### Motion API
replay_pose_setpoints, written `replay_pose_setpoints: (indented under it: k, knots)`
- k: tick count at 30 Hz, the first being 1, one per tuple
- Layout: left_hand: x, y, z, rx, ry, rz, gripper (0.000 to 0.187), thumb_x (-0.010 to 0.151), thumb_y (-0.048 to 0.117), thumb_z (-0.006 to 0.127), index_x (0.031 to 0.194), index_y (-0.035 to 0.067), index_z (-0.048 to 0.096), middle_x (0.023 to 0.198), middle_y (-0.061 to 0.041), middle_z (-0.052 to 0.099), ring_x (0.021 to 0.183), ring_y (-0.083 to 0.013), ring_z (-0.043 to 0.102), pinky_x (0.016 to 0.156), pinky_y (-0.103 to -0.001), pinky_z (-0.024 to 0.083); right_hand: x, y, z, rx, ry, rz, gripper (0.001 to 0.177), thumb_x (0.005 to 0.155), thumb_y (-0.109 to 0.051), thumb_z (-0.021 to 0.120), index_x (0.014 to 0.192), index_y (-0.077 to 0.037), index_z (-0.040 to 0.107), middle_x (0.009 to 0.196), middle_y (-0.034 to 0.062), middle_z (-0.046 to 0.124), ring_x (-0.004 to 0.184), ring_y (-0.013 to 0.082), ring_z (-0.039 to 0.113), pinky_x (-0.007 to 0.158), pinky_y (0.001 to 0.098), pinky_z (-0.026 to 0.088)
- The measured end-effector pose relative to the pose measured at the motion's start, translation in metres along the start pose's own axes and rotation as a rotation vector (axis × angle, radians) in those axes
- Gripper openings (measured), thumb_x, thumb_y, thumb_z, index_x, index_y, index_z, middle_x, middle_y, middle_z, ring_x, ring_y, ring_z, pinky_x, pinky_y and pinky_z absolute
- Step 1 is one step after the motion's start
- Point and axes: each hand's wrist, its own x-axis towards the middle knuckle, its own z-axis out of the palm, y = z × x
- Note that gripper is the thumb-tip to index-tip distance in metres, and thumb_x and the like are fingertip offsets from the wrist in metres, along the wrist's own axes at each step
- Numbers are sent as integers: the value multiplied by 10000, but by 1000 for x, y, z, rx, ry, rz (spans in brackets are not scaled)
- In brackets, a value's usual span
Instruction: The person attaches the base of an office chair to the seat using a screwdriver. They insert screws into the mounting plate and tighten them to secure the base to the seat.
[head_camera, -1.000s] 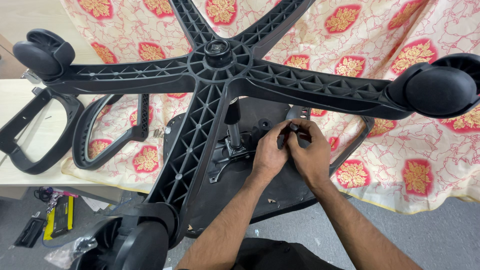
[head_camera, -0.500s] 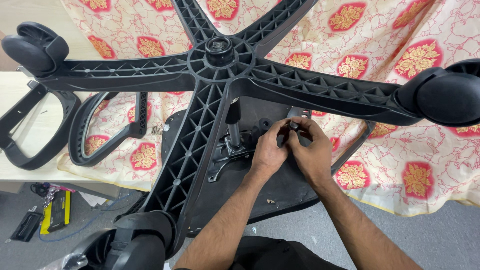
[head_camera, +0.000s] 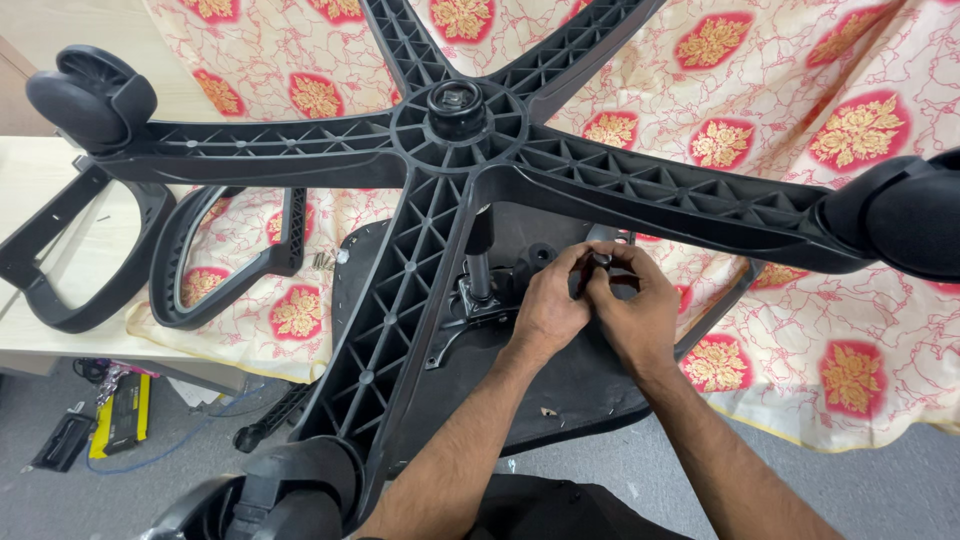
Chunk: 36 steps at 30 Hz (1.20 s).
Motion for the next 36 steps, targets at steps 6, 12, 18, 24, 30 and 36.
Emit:
replay_pose_setpoints:
  k: [6, 12, 18, 24, 30, 36]
  knots:
    - [2, 4, -8, 48, 14, 38, 398, 895, 35, 659, 1285, 105, 617, 1255, -101, 714, 1173, -257, 706, 977, -374, 600, -1, -2, 8, -62, 45, -106, 269, 842, -99, 813, 1084, -24, 724, 1036, 101, 616, 847, 160, 662, 768, 296, 566]
    - [1, 0, -19, 98, 23, 76, 500, 868, 4, 660, 1350, 100, 572, 1276, -134, 685, 1169, -309, 680, 997, -415, 561, 3, -4, 14, -76, 33, -94, 250, 860, -80, 790, 1097, -34, 726, 951, 61, 681, 863, 147, 662, 791, 291, 552]
    - [10, -13, -18, 174, 108, 149, 428, 898, 35, 681, 1314, 106, 610, 1228, -113, 708, 1136, -292, 712, 955, -399, 598, 5, -5, 11, -37, -53, -155, 296, 912, -70, 755, 1200, -32, 698, 1102, 60, 738, 1020, 137, 693, 926, 289, 528]
    - [16, -18, -15, 242, 81, 138, 426, 849, 50, 743, 1255, 92, 621, 1149, -107, 697, 1088, -272, 708, 934, -383, 597, 12, -9, 6, -44, -134, 67, 302, 878, -111, 785, 1169, -45, 737, 1035, 82, 743, 934, 149, 697, 843, 278, 561]
    - [15, -9, -21, 122, -2, 33, 474, 888, 95, 722, 1342, 123, 590, 1211, -83, 711, 1157, -250, 695, 997, -382, 568, 22, -8, -2, 63, -245, 69, 335, 914, -145, 703, 1240, -70, 719, 1039, 11, 752, 955, 96, 732, 863, 254, 586]
    - [9, 0, -21, 197, -20, -12, 430, 887, 125, 734, 1301, 117, 619, 1263, -88, 697, 1185, -251, 688, 1017, -377, 568, 17, -6, 6, -99, -163, 146, 294, 886, -137, 770, 1165, -46, 762, 1011, 100, 704, 890, 180, 734, 809, 304, 582]
